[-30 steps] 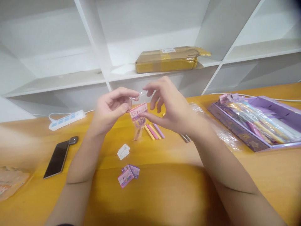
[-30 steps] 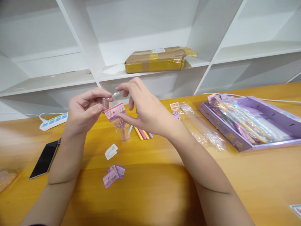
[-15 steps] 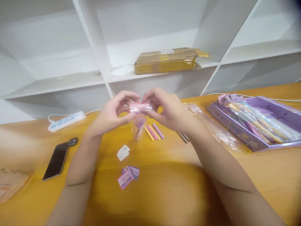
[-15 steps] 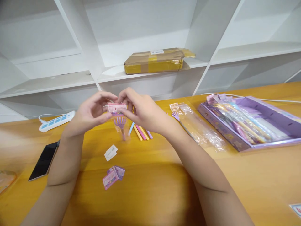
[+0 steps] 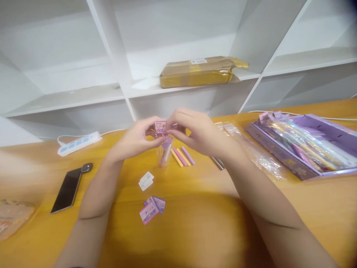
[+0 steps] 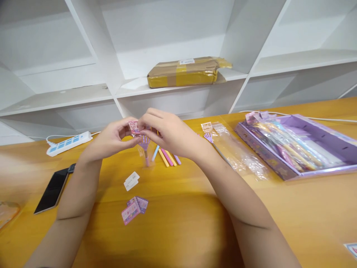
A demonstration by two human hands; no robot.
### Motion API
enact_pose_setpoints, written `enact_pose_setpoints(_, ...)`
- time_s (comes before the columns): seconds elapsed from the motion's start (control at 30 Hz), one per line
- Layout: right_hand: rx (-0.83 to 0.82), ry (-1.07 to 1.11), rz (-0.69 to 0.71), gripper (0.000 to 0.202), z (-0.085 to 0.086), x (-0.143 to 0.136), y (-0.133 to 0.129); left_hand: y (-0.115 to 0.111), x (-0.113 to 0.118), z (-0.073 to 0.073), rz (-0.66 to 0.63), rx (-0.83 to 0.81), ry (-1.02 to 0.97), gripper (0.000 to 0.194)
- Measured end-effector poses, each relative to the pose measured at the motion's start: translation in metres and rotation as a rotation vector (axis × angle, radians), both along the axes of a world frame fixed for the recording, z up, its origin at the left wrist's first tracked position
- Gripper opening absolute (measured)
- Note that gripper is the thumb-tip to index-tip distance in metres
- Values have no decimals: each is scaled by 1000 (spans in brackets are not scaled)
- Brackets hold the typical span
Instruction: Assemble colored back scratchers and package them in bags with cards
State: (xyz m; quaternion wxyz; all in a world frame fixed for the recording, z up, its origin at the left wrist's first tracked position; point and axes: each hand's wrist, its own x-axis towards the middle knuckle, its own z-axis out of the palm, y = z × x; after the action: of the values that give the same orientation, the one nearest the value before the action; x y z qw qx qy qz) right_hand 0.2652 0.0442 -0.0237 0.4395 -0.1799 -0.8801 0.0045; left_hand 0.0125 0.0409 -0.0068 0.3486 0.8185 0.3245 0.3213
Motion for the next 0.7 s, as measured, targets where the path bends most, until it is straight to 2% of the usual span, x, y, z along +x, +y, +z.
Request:
enact_pose_setpoints(0.17, -1, 5, 35, 8, -2, -1, 1, -4, 2, 4, 42, -21, -28, 37)
enact_pose_setpoints(0.33, 16, 25, 53, 6, -2, 1, 2, -7, 1, 5, 56, -5, -77, 33)
enact_pose_setpoints(0.43, -20, 25, 80, 14, -3, 0, 2, -8, 1, 4, 104, 40, -62, 33)
enact_pose_setpoints(0.7, -296, 100, 12, 31, -6, -4, -1, -13, 3, 10, 153, 161, 16, 24)
